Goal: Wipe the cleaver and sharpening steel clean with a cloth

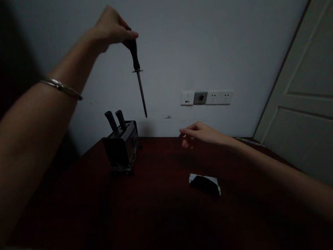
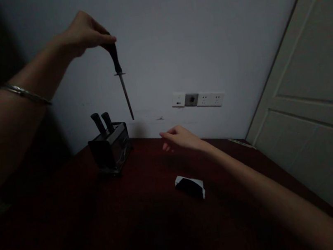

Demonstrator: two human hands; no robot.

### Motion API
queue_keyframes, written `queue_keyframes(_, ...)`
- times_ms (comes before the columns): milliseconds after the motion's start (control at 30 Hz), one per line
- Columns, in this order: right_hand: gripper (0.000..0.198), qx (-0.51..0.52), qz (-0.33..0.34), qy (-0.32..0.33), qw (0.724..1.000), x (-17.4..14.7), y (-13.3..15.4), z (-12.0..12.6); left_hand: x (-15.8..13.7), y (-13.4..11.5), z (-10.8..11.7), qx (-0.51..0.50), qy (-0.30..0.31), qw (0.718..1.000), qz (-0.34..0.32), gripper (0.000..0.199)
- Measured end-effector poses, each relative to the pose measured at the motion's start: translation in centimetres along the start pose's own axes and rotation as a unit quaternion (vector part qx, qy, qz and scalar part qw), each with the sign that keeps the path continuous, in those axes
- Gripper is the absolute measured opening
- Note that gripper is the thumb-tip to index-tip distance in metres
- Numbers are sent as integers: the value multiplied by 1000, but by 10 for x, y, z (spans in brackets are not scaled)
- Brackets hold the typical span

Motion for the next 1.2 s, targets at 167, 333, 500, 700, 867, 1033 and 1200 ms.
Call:
queue_keyframes(167,35,248,-20,28,968,-7,15,-18,-38,-56,-42,-9,-26,1000,-2,33)
queue_keyframes(333,36,376,-20,40,926,-10,7,-31,-88,-114,-74,-12,-74,995,-63,20)
queue_keyframes(500,39,458,-37,49,887,-6,-16,-41,-138,-158,-95,5,-131,984,-122,14)
queue_keyframes(700,38,529,-64,57,844,1,-41,-50,-180,-191,-129,10,-112,972,-205,18)
queue_keyframes(867,33,587,-71,64,804,4,-52,-52,-209,-216,-151,42,-83,959,-266,23)
queue_keyframes(1033,33,619,-78,85,777,9,-58,-57,-239,-230,-171,50,-97,942,-317,27)
queue_keyframes(1200,36,576,-92,84,808,13,-69,-64,-266,-239,-188,48,-88,938,-331,30)
Point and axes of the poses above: each hand's wrist, its own x-axis towards the middle knuckle, its own z-axis out of the back of the hand, y = z × x, the point moved 10 cm from there along x, towards the middle knuckle, and after that the axes turned 13 degrees about -z, right-handed, at the moved point
